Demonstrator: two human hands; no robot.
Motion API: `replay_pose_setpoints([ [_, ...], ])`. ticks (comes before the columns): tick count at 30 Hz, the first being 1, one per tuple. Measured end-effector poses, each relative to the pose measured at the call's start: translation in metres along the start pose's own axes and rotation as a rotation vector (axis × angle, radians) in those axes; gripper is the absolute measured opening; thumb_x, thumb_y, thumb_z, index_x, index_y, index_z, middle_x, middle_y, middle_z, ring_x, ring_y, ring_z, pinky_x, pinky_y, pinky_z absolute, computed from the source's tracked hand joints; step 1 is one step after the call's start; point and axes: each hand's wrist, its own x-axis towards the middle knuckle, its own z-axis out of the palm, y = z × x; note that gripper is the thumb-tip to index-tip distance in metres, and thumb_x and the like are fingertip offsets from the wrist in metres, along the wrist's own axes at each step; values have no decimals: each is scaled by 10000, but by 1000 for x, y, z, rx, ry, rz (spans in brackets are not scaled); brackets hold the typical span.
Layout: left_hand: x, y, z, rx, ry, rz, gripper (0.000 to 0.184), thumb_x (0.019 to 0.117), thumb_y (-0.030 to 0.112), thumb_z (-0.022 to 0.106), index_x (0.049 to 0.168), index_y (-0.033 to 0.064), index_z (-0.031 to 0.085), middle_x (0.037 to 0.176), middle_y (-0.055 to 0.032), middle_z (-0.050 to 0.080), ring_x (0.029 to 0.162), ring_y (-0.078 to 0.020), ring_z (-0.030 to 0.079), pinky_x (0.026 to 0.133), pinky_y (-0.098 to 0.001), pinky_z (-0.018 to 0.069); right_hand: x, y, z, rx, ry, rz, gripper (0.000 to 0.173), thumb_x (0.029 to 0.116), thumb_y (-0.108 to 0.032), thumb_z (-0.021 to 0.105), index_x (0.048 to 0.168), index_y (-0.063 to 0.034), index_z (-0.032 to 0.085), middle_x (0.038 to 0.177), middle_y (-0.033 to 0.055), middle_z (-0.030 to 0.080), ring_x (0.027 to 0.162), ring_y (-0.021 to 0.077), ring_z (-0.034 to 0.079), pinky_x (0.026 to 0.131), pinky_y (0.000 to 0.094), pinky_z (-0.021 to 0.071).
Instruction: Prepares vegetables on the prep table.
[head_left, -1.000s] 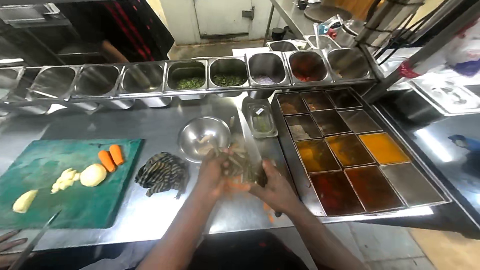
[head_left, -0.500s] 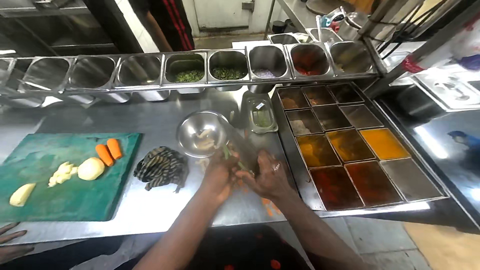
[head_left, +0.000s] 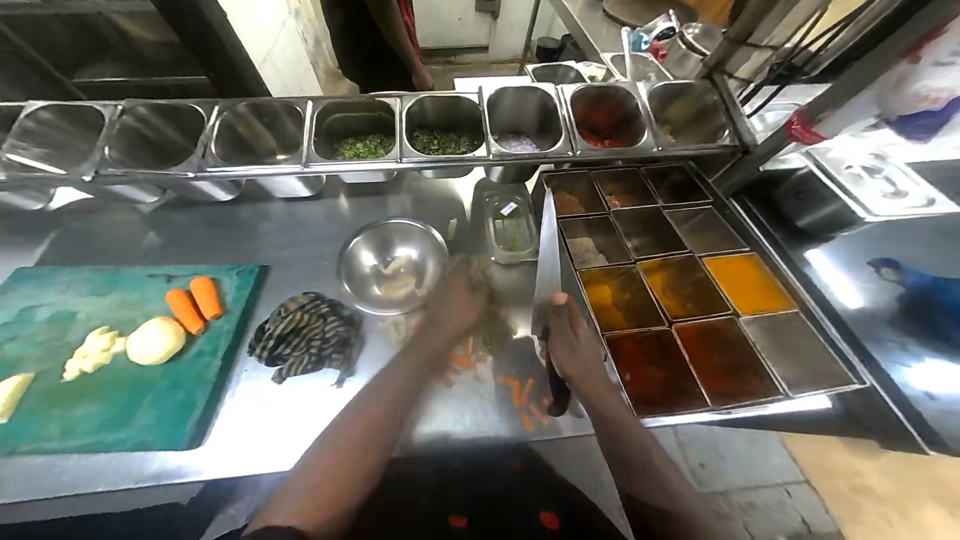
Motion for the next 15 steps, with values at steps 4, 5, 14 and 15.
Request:
replay_pose_setpoints([
  [4,33,16,26,593,-177,-73,408,995,363,603,1262,56,636,1201,-223,676,1133,-421,656,901,-634,530,5,-8,-1,-16,78,26,468,1089,-504,379,1219,-88,547,848,139,619,641,286,638,575,502,555],
  [5,38,18,30,623,-200,-95,401,980,350,625,1243,48,647,1213,-228,671,1140,-425,652,894,-636,534,5,-9,-3,-40,77,36,459,1071,-510,439,1222,-88,537,866,143,627,663,291,652,594,509,562],
  [14,-6,-9,5,-2,-17,87,378,1021,374,630,1288,107,641,1125,-154,682,995,-309,673,889,-570,550,19,4,-3,106,-74,126,581,917,-577,696,1181,-77,561,848,122,620,627,234,608,590,425,545],
  [15,-15,-10,3,-19,-15,134,362,1024,355,631,1291,111,635,1096,-136,685,950,-280,678,865,-542,563,19,0,-2,146,-128,134,555,921,-545,711,1162,-71,553,852,115,599,627,217,584,587,398,532],
])
